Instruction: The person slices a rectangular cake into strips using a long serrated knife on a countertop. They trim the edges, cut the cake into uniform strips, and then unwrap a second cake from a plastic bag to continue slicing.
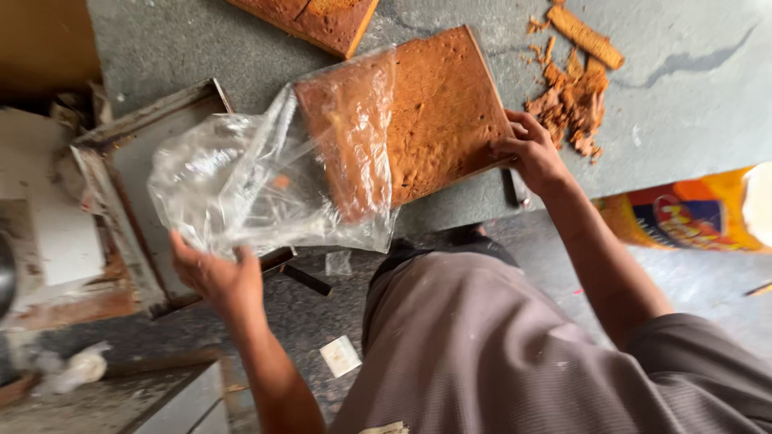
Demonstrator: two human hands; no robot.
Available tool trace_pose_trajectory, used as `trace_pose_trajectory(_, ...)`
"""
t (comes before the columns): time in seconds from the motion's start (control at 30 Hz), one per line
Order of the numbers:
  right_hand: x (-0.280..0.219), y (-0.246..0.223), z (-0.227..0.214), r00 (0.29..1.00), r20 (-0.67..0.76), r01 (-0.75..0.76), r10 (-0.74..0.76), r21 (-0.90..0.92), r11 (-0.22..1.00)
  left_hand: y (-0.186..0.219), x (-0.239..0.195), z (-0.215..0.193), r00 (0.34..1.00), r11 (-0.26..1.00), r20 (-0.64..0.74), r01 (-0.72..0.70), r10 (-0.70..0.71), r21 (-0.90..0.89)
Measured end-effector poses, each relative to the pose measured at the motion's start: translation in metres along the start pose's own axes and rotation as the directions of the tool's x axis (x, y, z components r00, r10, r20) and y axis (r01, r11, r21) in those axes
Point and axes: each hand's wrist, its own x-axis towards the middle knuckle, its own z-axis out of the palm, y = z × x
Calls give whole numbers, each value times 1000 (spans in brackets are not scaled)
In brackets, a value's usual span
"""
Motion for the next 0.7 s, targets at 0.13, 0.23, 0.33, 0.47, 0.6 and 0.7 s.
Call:
trace_pose_trajectory(0.13, 18, -14, -30, 909, 120, 280, -400, -885, 371, 94, -25, 35, 954, 596, 87, -108, 288, -796)
trace_pose_trajectory(0.23, 20, 1, -45, 909, 77, 245, -411, -894, 375, 153, -35, 100, 749, 646, 141, -442, 648, -623)
trace_pose_trajectory(0.33, 13, 21, -54, 959, 98, 187, -265, -924, 335, 172, -33, 164, 525, 548, 163, -776, 836, -311)
trace_pose_trajectory(0.47, -14, 46, -45, 969, 97, 189, -226, -883, 430, 163, 7, 211, 671, 705, 220, -690, 708, -163)
trace_pose_trajectory(0.6, -31, 48, -38, 909, 159, 267, -386, -932, 244, 129, 35, 193, 907, 983, 413, -7, 84, -185)
trace_pose_trajectory(0.7, -38, 34, -52, 923, 142, 249, -359, -929, 273, 120, 46, 171, 915, 997, 403, -39, 7, 72)
